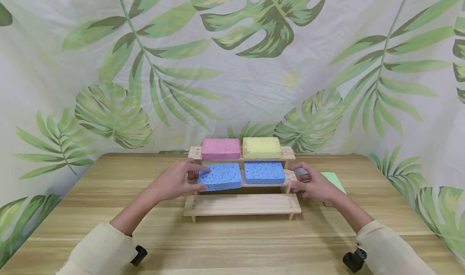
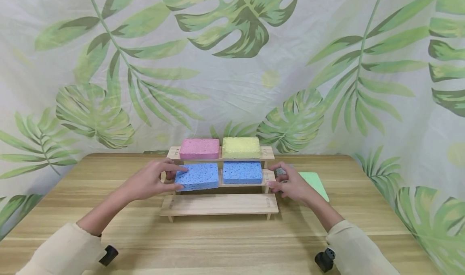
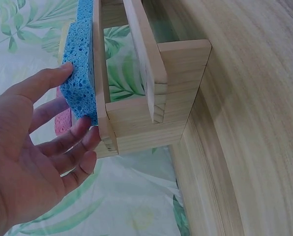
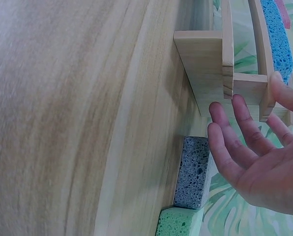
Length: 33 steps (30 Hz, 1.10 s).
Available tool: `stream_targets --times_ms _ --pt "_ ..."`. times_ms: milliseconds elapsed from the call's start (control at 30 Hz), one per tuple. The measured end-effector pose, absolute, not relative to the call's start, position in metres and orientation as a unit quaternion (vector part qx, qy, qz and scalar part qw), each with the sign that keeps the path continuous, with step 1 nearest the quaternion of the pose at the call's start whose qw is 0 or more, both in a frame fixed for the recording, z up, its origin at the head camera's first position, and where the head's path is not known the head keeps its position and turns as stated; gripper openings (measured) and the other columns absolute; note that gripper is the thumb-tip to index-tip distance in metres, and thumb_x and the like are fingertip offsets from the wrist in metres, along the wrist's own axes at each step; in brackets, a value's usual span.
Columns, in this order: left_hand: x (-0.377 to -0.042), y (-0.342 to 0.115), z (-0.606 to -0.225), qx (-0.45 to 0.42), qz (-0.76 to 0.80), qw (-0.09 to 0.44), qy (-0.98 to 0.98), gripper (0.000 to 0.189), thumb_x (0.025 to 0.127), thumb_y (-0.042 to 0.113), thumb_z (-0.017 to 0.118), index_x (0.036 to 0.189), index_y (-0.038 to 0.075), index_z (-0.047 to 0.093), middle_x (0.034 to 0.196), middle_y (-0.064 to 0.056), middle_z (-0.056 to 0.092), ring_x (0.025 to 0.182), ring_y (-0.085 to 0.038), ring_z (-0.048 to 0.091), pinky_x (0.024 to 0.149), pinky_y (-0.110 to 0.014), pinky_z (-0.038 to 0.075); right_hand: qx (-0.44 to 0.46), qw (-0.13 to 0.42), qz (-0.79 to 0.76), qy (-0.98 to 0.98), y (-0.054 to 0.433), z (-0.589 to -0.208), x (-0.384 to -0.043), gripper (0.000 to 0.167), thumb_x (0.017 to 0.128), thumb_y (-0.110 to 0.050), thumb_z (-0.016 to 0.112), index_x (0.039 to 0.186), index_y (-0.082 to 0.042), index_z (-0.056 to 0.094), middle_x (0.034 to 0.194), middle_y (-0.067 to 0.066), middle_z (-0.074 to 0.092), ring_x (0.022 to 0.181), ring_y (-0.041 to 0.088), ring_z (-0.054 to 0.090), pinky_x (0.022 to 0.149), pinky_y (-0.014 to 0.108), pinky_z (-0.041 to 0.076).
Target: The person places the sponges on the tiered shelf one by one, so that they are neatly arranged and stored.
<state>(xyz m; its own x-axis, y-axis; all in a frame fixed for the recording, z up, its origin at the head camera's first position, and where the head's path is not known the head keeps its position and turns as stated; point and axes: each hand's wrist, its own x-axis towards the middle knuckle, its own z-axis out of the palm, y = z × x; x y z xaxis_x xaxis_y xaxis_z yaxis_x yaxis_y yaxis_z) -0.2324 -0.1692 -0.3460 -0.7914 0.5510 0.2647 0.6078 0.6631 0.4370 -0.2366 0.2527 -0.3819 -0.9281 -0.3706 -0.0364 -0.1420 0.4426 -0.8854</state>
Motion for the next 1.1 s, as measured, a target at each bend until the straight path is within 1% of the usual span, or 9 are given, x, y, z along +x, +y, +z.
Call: stream_targets --times_ms 67,167,333,567,733,1100 --pt "-0.2340 -0.1693 -0.3463 -0.329 -0.264 0.054 -0.905 0.040 0.086 0.021 0.086 0.119 0.001 0.076 0.076 0.001 0.057 0.071 -0.013 0.049 0.062 -0.026 0.040 -0.151 0.113 -0.505 0.842 0.2523 -0.3818 -0.2361 0.053 0.102 -0.014 0.067 0.146 0.000 0.040 0.099 0.019 0.071 0.098 0.035 0.073 0.073 0.049 0.058" --pt "-0.2359 -0.1695 -0.3462 -0.331 -0.269 0.051 -0.903 0.040 0.087 0.019 0.085 0.120 -0.002 0.075 0.073 0.004 0.056 0.069 -0.011 0.051 0.060 -0.024 0.041 -0.150 0.112 -0.503 0.844 0.2520 -0.3819 -0.2358 0.053 0.102 -0.014 0.067 0.146 0.000 0.040 0.098 0.019 0.071 0.097 0.035 0.073 0.073 0.049 0.058" --pt "-0.2370 -0.1680 -0.3473 -0.314 -0.259 0.051 -0.912 0.039 0.089 0.019 0.083 0.121 -0.002 0.074 0.077 0.005 0.061 0.069 -0.010 0.053 0.060 -0.024 0.043 -0.152 0.112 -0.502 0.844 0.2521 -0.3821 -0.2359 0.054 0.102 -0.013 0.067 0.147 0.000 0.040 0.098 0.021 0.071 0.096 0.035 0.073 0.073 0.049 0.058" --pt "-0.2372 -0.1649 -0.3469 -0.298 -0.252 0.060 -0.919 0.039 0.089 0.021 0.083 0.121 -0.001 0.075 0.078 0.003 0.061 0.067 -0.010 0.050 0.059 -0.025 0.041 -0.151 0.114 -0.504 0.843 0.2525 -0.3820 -0.2362 0.053 0.102 -0.014 0.067 0.146 -0.001 0.040 0.099 0.020 0.071 0.098 0.035 0.073 0.074 0.049 0.058" --pt "-0.2378 -0.1646 -0.3469 -0.298 -0.250 0.064 -0.919 0.040 0.089 0.022 0.084 0.121 -0.001 0.075 0.079 0.002 0.063 0.067 -0.010 0.050 0.059 -0.025 0.041 -0.149 0.114 -0.503 0.844 0.2524 -0.3813 -0.2356 0.054 0.102 -0.015 0.067 0.146 0.000 0.040 0.099 0.019 0.071 0.098 0.034 0.073 0.074 0.049 0.058" --pt "-0.2395 -0.1628 -0.3500 -0.285 -0.253 0.058 -0.923 0.043 0.089 0.022 0.084 0.124 0.000 0.074 0.086 -0.001 0.066 0.065 -0.011 0.047 0.058 -0.025 0.037 -0.150 0.114 -0.504 0.843 0.2524 -0.3815 -0.2355 0.053 0.103 -0.014 0.067 0.146 0.000 0.040 0.099 0.020 0.071 0.098 0.035 0.073 0.073 0.048 0.058"
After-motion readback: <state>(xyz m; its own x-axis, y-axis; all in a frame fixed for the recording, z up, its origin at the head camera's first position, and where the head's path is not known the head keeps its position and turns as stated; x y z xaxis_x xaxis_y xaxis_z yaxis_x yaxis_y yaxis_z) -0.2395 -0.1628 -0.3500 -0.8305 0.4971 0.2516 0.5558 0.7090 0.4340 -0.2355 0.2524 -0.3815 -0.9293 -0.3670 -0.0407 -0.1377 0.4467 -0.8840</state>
